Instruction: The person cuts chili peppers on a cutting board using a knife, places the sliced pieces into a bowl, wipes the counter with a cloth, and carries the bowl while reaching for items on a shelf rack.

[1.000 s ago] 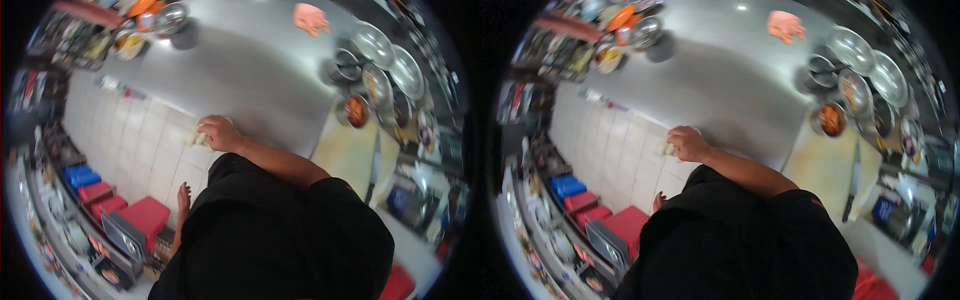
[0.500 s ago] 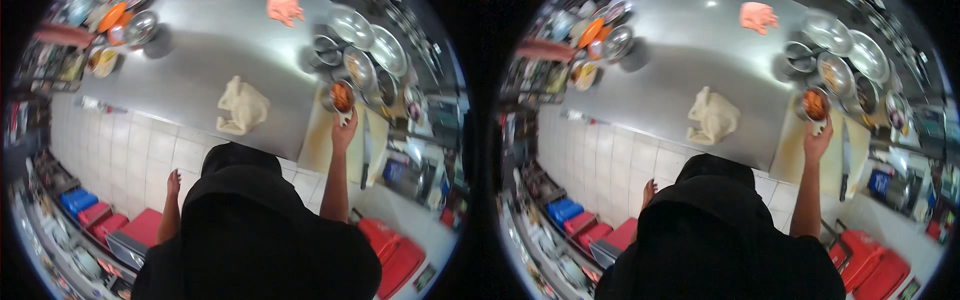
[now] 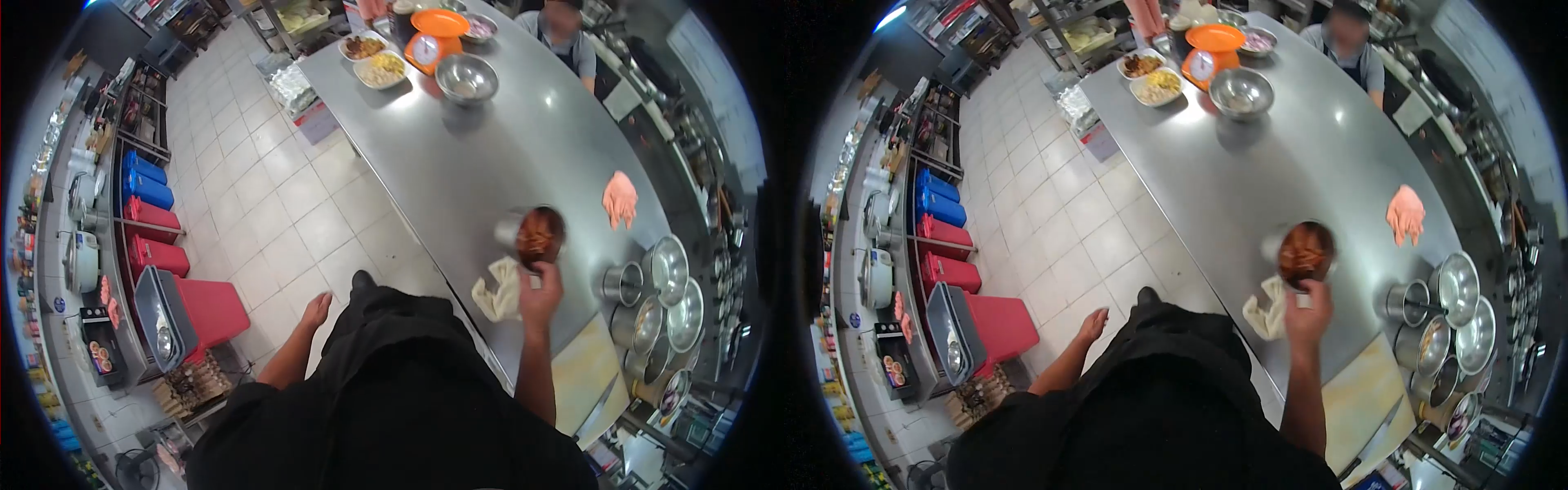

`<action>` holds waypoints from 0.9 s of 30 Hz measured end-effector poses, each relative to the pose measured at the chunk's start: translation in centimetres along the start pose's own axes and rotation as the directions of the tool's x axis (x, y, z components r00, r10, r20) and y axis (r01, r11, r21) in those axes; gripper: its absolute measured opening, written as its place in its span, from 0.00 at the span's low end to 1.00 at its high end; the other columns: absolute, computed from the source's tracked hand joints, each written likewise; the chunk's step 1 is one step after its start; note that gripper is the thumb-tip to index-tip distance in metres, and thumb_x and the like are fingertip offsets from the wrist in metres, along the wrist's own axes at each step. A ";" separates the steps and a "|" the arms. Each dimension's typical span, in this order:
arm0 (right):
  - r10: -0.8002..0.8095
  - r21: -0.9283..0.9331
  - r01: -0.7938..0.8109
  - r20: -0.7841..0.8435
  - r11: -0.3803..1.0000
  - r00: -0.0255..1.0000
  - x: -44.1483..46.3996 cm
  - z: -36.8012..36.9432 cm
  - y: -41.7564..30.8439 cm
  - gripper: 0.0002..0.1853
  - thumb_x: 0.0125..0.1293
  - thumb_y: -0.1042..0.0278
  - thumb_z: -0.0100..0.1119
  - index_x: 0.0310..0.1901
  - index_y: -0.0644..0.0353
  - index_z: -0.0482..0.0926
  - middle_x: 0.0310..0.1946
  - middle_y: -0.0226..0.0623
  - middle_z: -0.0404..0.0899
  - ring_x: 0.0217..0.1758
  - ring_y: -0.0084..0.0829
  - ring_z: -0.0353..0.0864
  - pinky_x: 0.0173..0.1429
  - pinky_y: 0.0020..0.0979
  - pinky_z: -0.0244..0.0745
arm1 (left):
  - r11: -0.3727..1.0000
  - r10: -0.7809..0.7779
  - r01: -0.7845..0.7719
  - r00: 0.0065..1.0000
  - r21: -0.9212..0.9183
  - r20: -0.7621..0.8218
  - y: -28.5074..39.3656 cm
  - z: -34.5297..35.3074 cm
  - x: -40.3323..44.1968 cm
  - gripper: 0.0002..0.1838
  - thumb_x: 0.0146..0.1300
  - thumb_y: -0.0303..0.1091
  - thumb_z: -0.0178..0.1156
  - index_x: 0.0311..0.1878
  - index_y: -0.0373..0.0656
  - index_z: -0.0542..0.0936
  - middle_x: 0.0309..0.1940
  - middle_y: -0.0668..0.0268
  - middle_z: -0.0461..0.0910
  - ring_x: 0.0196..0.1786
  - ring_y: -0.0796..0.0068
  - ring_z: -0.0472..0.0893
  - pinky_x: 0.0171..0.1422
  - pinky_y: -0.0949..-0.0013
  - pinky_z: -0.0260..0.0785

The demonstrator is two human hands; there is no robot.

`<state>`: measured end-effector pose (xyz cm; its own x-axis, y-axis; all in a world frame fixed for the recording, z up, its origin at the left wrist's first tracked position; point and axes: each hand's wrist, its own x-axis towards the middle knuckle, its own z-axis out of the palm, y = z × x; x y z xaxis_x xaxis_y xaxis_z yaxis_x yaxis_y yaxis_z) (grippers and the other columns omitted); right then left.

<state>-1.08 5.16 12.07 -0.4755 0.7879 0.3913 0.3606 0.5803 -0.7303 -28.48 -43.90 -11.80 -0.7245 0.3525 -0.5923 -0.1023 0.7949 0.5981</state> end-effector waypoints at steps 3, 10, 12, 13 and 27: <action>-0.095 0.089 0.081 0.159 0.993 0.983 1.1 7.0 -5.1 0.17 0.49 0.75 0.76 0.41 0.61 0.81 0.37 0.42 0.82 0.42 0.45 0.84 0.48 0.41 0.78 | 0.990 -0.108 0.107 0.994 -0.091 -0.014 -6.4 -2.4 0.2 0.33 0.77 0.58 0.48 0.62 0.34 0.79 0.47 0.51 0.85 0.53 0.60 0.84 0.60 0.59 0.74; -0.110 0.212 0.040 0.334 0.977 0.936 0.4 20.3 -15.7 0.18 0.56 0.65 0.80 0.41 0.61 0.79 0.35 0.44 0.82 0.37 0.45 0.85 0.41 0.41 0.79 | 0.838 -0.336 0.260 0.939 -0.479 -0.078 -13.0 -9.8 0.3 0.32 0.75 0.59 0.53 0.58 0.35 0.80 0.38 0.61 0.82 0.40 0.71 0.79 0.43 0.65 0.74; -0.081 0.227 -0.005 0.369 0.974 0.926 0.5 23.2 -17.8 0.18 0.57 0.64 0.79 0.41 0.61 0.79 0.35 0.44 0.82 0.37 0.45 0.85 0.40 0.41 0.79 | 0.823 -0.352 0.273 0.933 -0.498 -0.071 -14.2 -12.5 2.4 0.31 0.75 0.59 0.54 0.56 0.36 0.80 0.36 0.63 0.80 0.36 0.73 0.77 0.40 0.67 0.73; -0.056 0.231 -0.038 0.388 0.972 0.920 0.7 24.6 -18.8 0.17 0.58 0.64 0.79 0.41 0.61 0.79 0.35 0.44 0.83 0.37 0.45 0.85 0.40 0.41 0.79 | 0.825 -0.349 0.266 0.933 -0.498 -0.081 -14.7 -13.9 3.2 0.30 0.75 0.59 0.54 0.55 0.36 0.81 0.35 0.63 0.80 0.34 0.74 0.76 0.38 0.68 0.72; -0.199 0.351 0.047 0.411 0.935 0.890 15.6 45.0 -25.8 0.11 0.65 0.67 0.70 0.44 0.60 0.78 0.37 0.47 0.82 0.40 0.49 0.85 0.44 0.43 0.79 | 0.959 -0.044 -0.006 0.984 -0.284 -0.171 -3.2 -26.2 23.0 0.30 0.77 0.59 0.48 0.43 0.36 0.79 0.34 0.62 0.80 0.36 0.70 0.78 0.45 0.64 0.74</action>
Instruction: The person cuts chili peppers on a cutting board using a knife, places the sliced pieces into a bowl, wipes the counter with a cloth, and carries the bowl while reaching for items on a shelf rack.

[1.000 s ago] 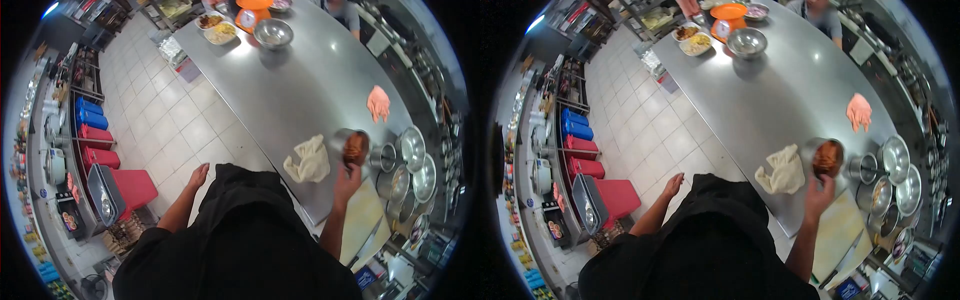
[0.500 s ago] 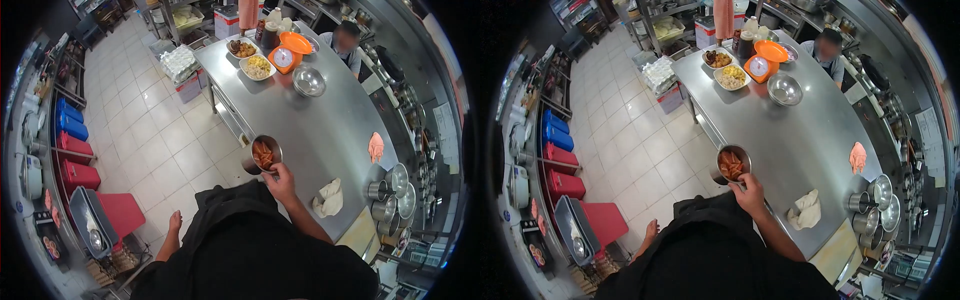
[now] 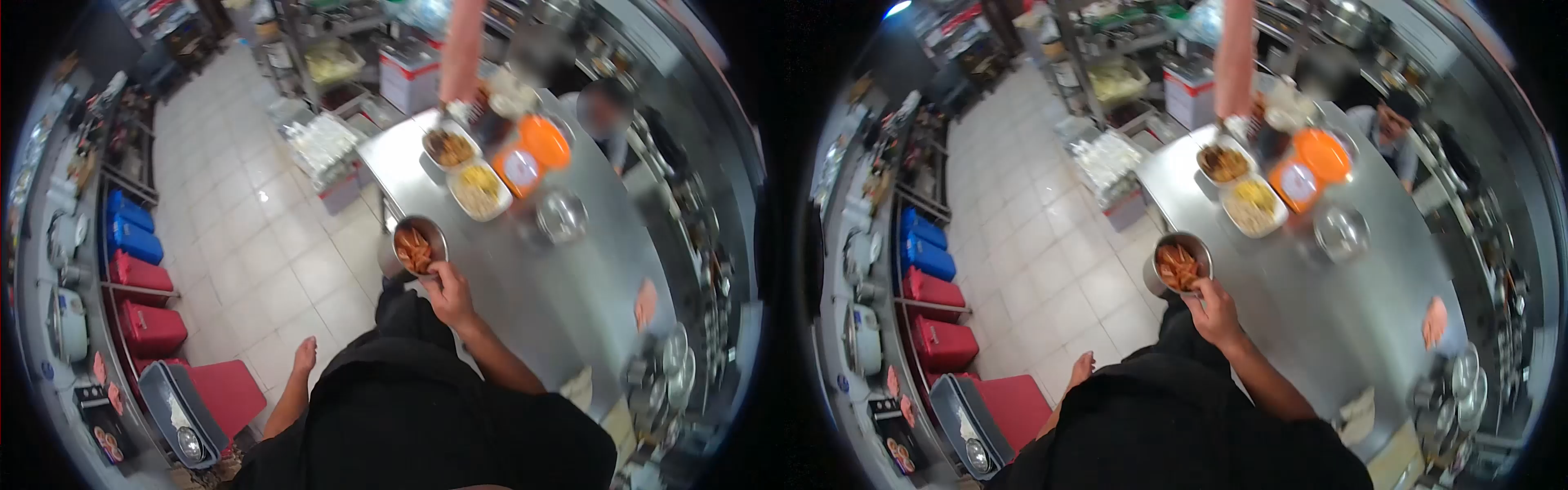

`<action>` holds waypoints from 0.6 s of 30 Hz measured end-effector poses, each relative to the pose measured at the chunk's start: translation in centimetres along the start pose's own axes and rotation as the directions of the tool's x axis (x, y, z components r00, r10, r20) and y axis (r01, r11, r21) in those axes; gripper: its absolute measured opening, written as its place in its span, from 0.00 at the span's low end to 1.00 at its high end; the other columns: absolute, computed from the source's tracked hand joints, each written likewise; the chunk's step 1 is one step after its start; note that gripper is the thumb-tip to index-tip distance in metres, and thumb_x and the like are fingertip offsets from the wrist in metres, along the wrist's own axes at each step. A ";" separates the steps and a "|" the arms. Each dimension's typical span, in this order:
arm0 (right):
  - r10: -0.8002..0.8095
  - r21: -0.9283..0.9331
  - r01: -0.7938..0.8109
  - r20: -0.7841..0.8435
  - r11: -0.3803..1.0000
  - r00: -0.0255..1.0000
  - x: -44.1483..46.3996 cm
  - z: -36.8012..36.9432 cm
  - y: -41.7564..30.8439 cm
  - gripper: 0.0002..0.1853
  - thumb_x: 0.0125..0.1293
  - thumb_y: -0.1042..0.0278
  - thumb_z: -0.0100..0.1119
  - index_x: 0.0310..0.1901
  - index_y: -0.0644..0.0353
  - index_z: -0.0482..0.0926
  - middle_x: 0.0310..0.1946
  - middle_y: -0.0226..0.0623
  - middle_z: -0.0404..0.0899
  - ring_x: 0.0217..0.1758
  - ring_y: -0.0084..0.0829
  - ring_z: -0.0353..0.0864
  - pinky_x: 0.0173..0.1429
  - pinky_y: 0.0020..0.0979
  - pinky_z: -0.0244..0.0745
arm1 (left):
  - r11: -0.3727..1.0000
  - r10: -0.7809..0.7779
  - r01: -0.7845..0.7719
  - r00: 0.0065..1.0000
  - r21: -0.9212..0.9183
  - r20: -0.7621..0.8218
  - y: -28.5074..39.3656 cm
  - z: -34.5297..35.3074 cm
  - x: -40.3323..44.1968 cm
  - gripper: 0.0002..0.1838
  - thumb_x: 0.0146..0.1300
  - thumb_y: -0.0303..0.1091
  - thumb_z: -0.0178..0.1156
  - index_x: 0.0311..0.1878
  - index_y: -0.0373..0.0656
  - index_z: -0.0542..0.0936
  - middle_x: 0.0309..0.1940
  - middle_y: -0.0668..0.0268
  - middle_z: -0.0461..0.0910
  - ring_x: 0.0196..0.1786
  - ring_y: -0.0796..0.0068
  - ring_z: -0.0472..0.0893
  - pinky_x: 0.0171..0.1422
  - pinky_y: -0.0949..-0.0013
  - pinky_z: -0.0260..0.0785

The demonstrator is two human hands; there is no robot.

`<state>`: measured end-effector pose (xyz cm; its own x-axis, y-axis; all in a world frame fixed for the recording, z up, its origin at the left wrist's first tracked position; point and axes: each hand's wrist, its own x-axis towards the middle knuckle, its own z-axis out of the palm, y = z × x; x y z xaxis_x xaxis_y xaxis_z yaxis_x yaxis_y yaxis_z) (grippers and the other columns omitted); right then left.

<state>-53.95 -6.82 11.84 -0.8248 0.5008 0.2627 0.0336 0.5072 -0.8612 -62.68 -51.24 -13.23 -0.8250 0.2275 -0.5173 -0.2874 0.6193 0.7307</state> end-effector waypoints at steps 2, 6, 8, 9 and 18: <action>-0.053 0.020 0.052 0.028 0.998 0.998 4.7 1.7 0.0 0.11 0.65 0.68 0.70 0.44 0.59 0.79 0.37 0.47 0.82 0.40 0.49 0.85 0.44 0.43 0.79 | 0.995 0.059 -0.060 0.998 0.077 0.006 1.2 -1.1 2.9 0.32 0.77 0.60 0.44 0.42 0.35 0.79 0.33 0.58 0.79 0.40 0.63 0.79 0.50 0.60 0.73; -0.163 0.069 0.157 0.077 0.985 0.984 13.9 3.5 -0.7 0.12 0.60 0.68 0.72 0.43 0.59 0.80 0.35 0.45 0.82 0.39 0.48 0.84 0.42 0.42 0.80 | 0.993 0.046 -0.029 0.988 0.113 -0.148 3.9 -4.2 9.0 0.32 0.77 0.59 0.44 0.45 0.34 0.80 0.32 0.59 0.79 0.41 0.62 0.79 0.52 0.60 0.73; -0.226 0.083 0.218 0.113 0.972 0.968 18.3 4.4 -1.3 0.12 0.59 0.68 0.73 0.42 0.58 0.81 0.35 0.44 0.82 0.39 0.49 0.84 0.42 0.42 0.80 | 0.999 0.015 -0.008 0.978 0.038 -0.206 5.3 -6.0 11.6 0.31 0.77 0.58 0.45 0.46 0.34 0.81 0.33 0.59 0.80 0.40 0.64 0.80 0.50 0.61 0.74; -0.236 0.069 0.229 0.137 0.971 0.962 20.6 4.7 -1.7 0.12 0.59 0.68 0.73 0.42 0.58 0.81 0.35 0.44 0.82 0.39 0.49 0.84 0.42 0.42 0.80 | 0.998 -0.051 0.041 0.973 -0.050 -0.226 6.1 -6.3 12.4 0.30 0.77 0.57 0.47 0.46 0.34 0.81 0.33 0.60 0.80 0.39 0.66 0.79 0.49 0.62 0.74; -0.315 0.014 0.316 0.096 0.949 0.944 35.9 7.6 -2.9 0.12 0.55 0.75 0.71 0.41 0.59 0.81 0.36 0.43 0.82 0.41 0.49 0.84 0.44 0.41 0.80 | 0.996 -0.083 0.081 0.992 -0.022 -0.093 10.1 -7.4 23.0 0.30 0.77 0.56 0.49 0.49 0.34 0.82 0.35 0.59 0.83 0.39 0.66 0.81 0.49 0.62 0.75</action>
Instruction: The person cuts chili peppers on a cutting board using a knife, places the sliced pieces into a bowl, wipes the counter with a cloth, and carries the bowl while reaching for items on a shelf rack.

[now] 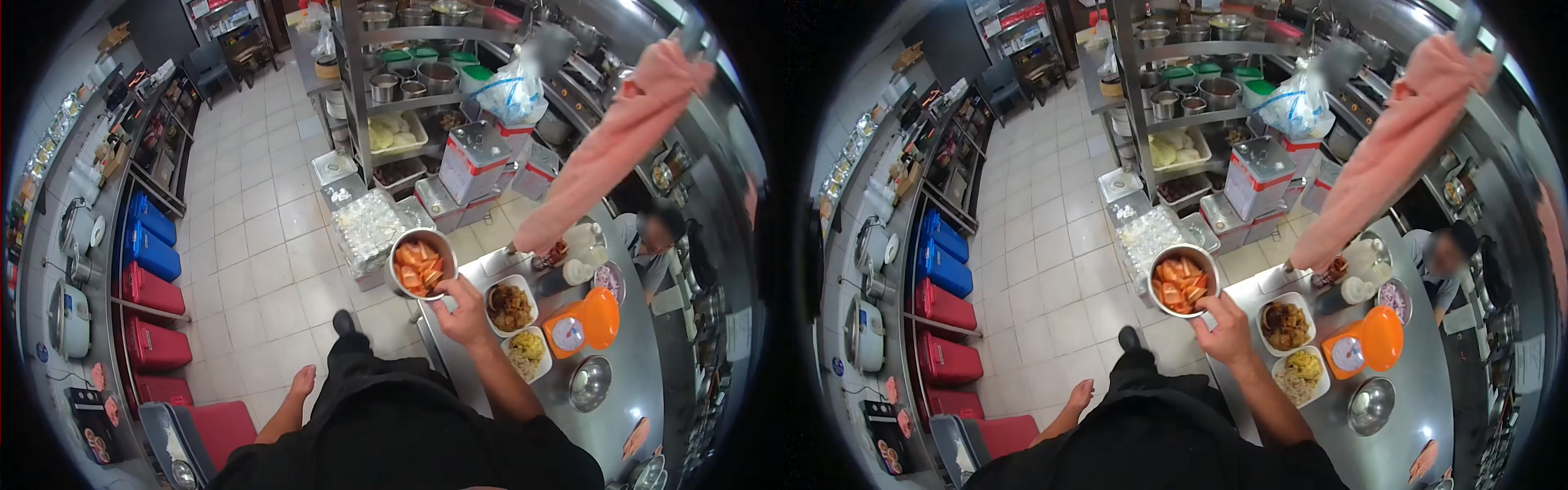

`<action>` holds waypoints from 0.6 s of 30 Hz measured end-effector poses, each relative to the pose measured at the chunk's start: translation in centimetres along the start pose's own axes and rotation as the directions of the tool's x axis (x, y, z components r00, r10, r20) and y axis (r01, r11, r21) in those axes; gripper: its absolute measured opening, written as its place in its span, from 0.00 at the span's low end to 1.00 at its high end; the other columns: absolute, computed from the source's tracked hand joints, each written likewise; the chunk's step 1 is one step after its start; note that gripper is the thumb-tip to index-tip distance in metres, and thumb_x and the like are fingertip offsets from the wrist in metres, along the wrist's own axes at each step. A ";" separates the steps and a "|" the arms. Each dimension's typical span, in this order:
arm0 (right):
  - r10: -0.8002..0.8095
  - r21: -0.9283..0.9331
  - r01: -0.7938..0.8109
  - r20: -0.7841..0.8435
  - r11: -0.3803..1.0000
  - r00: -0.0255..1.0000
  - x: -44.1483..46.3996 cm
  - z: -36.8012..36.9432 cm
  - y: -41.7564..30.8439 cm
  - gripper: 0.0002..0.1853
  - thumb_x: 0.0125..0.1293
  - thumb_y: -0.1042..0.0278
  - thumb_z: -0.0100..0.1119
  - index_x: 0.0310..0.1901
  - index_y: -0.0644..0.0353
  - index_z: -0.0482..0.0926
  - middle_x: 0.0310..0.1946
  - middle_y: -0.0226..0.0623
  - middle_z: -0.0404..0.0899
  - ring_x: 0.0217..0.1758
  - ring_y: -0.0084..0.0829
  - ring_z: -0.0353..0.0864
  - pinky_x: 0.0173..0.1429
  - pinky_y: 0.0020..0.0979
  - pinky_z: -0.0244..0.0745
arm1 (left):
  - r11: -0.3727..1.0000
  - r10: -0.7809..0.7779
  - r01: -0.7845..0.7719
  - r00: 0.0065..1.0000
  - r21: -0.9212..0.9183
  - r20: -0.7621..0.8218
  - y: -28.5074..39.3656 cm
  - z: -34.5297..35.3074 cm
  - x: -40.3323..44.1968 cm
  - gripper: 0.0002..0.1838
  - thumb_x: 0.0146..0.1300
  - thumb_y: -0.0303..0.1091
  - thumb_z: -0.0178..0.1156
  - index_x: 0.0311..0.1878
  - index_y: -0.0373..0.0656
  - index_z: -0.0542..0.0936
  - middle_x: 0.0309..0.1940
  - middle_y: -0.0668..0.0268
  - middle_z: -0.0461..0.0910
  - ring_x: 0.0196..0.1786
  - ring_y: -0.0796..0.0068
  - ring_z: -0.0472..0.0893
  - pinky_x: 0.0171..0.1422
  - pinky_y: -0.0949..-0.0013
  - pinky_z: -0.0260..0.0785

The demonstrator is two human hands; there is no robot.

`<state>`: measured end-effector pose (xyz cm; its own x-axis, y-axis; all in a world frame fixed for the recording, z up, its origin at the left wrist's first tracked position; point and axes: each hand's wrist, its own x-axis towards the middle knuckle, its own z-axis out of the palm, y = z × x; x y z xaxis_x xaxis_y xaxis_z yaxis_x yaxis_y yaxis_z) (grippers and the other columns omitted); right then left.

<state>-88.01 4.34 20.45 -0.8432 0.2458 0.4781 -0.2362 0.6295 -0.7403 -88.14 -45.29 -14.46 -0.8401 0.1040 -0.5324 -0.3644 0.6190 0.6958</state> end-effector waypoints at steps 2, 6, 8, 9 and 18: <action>0.062 -0.023 -0.063 -0.038 0.998 0.997 1.7 1.1 0.9 0.11 0.55 0.76 0.71 0.40 0.59 0.81 0.36 0.43 0.83 0.41 0.49 0.85 0.44 0.41 0.80 | 0.999 0.010 -0.011 1.000 0.050 0.013 -0.3 -0.3 3.0 0.31 0.78 0.56 0.47 0.48 0.33 0.82 0.36 0.54 0.84 0.44 0.58 0.83 0.56 0.59 0.74; 0.101 -0.100 -0.116 -0.146 0.988 0.984 5.5 3.1 2.7 0.11 0.55 0.78 0.72 0.39 0.63 0.82 0.35 0.43 0.83 0.38 0.42 0.86 0.43 0.36 0.81 | 0.997 0.029 -0.033 0.998 0.074 0.050 1.3 -3.5 11.0 0.30 0.77 0.56 0.46 0.44 0.34 0.82 0.37 0.50 0.85 0.45 0.55 0.84 0.54 0.56 0.74; 0.110 -0.138 -0.140 -0.205 0.980 0.972 8.0 3.9 3.2 0.09 0.58 0.78 0.72 0.39 0.64 0.82 0.35 0.42 0.83 0.36 0.36 0.87 0.42 0.32 0.81 | 0.993 0.029 -0.036 0.998 0.114 0.063 2.9 -6.0 15.5 0.30 0.77 0.56 0.46 0.44 0.34 0.82 0.36 0.50 0.85 0.45 0.55 0.84 0.54 0.56 0.73; 0.113 -0.156 -0.152 -0.230 0.976 0.967 9.4 4.1 3.2 0.09 0.59 0.78 0.72 0.39 0.65 0.82 0.34 0.42 0.83 0.36 0.36 0.87 0.41 0.32 0.81 | 0.990 0.026 -0.035 0.997 0.138 0.072 3.7 -7.5 17.6 0.30 0.76 0.57 0.46 0.44 0.34 0.82 0.36 0.50 0.85 0.45 0.55 0.84 0.54 0.55 0.73; 0.199 -0.016 -0.213 -0.294 0.977 0.935 27.9 6.6 2.4 0.09 0.63 0.73 0.72 0.38 0.65 0.80 0.25 0.33 0.83 0.25 0.21 0.80 0.31 0.27 0.75 | 0.999 0.031 -0.031 1.000 -0.041 0.003 16.3 -17.4 34.1 0.33 0.77 0.58 0.48 0.61 0.33 0.79 0.44 0.53 0.85 0.45 0.63 0.82 0.55 0.61 0.75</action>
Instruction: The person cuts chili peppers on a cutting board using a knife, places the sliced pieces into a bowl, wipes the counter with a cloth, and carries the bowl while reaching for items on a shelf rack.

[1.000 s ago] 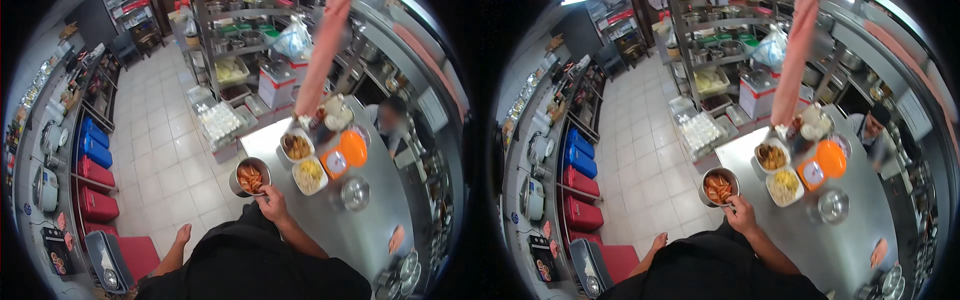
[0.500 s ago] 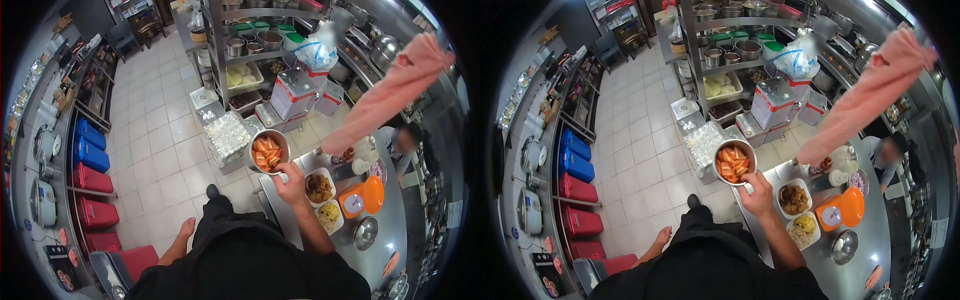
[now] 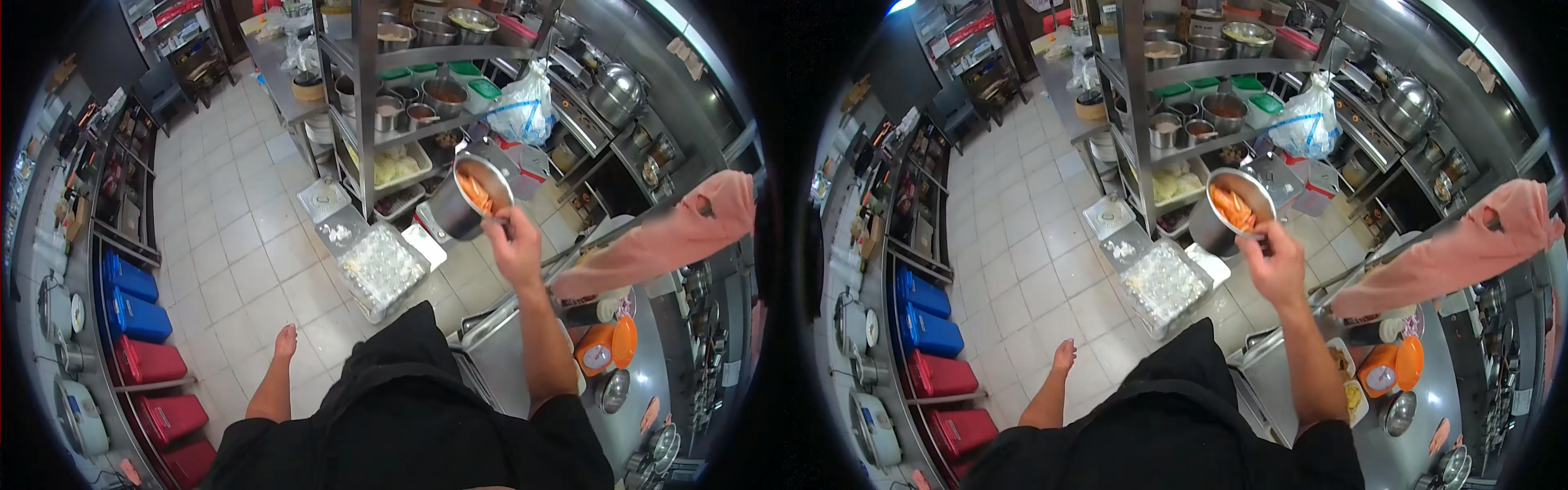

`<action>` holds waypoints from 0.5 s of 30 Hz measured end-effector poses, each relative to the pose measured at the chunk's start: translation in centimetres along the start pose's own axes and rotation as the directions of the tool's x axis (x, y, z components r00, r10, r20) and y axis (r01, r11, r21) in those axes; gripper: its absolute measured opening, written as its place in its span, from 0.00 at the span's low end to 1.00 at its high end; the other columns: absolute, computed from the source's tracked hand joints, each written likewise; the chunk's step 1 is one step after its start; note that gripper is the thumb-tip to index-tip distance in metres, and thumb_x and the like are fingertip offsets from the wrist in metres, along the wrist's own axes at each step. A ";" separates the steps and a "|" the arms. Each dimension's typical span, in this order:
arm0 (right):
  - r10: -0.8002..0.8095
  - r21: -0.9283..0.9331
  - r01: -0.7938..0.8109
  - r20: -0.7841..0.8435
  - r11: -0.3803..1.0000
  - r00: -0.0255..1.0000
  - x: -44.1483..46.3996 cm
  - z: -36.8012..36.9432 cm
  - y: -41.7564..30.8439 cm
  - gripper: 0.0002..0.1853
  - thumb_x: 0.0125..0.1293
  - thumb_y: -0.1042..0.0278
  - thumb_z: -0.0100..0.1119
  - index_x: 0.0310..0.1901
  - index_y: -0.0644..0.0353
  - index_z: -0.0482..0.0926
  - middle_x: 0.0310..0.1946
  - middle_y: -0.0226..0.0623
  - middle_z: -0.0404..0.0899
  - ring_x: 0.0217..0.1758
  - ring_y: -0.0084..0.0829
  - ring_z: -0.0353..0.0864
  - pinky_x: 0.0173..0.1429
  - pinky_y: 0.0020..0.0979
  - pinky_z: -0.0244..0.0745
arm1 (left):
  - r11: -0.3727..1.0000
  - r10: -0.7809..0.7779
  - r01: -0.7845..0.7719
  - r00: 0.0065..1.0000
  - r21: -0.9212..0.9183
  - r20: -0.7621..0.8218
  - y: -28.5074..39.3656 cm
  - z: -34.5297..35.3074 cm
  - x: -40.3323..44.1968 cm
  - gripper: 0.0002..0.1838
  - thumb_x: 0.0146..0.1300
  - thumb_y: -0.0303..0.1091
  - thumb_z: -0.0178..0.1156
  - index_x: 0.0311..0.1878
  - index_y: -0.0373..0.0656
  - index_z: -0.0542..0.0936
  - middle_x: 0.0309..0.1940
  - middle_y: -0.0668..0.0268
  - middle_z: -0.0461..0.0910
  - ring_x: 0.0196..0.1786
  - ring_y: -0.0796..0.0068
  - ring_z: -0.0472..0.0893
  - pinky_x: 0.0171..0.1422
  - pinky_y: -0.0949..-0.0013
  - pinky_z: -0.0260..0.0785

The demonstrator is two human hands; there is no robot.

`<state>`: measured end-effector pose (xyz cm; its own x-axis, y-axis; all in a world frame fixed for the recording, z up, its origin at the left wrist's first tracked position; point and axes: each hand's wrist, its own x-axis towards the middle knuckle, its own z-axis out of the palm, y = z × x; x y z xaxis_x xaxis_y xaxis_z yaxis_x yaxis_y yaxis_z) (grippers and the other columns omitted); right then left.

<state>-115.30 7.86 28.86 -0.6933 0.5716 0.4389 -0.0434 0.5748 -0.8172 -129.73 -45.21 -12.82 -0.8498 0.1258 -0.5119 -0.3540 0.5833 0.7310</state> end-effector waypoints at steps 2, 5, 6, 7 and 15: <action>-0.088 0.076 0.091 -0.035 0.993 0.996 6.2 1.0 0.0 0.08 0.66 0.71 0.70 0.37 0.65 0.80 0.21 0.28 0.79 0.23 0.17 0.74 0.27 0.24 0.69 | 0.995 -0.022 0.019 0.999 -0.100 -0.028 2.4 -0.5 2.4 0.32 0.77 0.57 0.49 0.66 0.35 0.77 0.46 0.54 0.85 0.44 0.69 0.82 0.51 0.65 0.76; -0.118 0.024 0.121 -0.091 0.992 0.989 16.9 1.8 -1.9 0.11 0.68 0.64 0.70 0.37 0.64 0.82 0.23 0.27 0.78 0.26 0.17 0.73 0.30 0.26 0.66 | 0.988 0.134 -0.141 0.984 -0.061 -0.114 3.6 -0.5 2.3 0.30 0.78 0.57 0.49 0.58 0.35 0.80 0.41 0.57 0.84 0.40 0.71 0.81 0.47 0.65 0.76; -0.108 -0.019 0.106 -0.132 0.994 0.985 20.6 2.1 -2.6 0.13 0.67 0.62 0.71 0.37 0.65 0.83 0.25 0.29 0.80 0.30 0.17 0.74 0.33 0.26 0.68 | 0.993 0.111 -0.115 0.989 -0.040 -0.093 3.3 -0.5 2.4 0.29 0.78 0.57 0.48 0.53 0.36 0.80 0.38 0.59 0.84 0.38 0.71 0.81 0.45 0.64 0.75; -0.155 -0.043 0.151 -0.121 0.988 0.981 25.0 2.4 -1.9 0.16 0.65 0.58 0.72 0.40 0.65 0.84 0.27 0.33 0.83 0.30 0.22 0.77 0.36 0.28 0.71 | 0.996 0.089 -0.090 0.993 -0.008 -0.073 1.8 -0.9 2.0 0.29 0.78 0.57 0.48 0.47 0.36 0.81 0.35 0.61 0.83 0.35 0.71 0.80 0.43 0.62 0.75; -0.171 -0.333 0.077 -0.262 0.940 0.950 49.0 10.1 -0.8 0.27 0.61 0.40 0.68 0.49 0.57 0.88 0.47 0.51 0.88 0.55 0.50 0.86 0.61 0.44 0.77 | 0.989 -0.144 0.146 0.986 0.012 -0.086 -3.9 -0.7 -8.3 0.29 0.75 0.59 0.49 0.48 0.36 0.80 0.30 0.59 0.81 0.29 0.66 0.79 0.37 0.61 0.75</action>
<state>-156.49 29.50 47.28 -0.4627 0.5984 0.6541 0.1458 0.7792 -0.6096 -121.58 -49.14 -11.11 -0.8201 -0.0288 -0.5715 -0.4693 0.6054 0.6429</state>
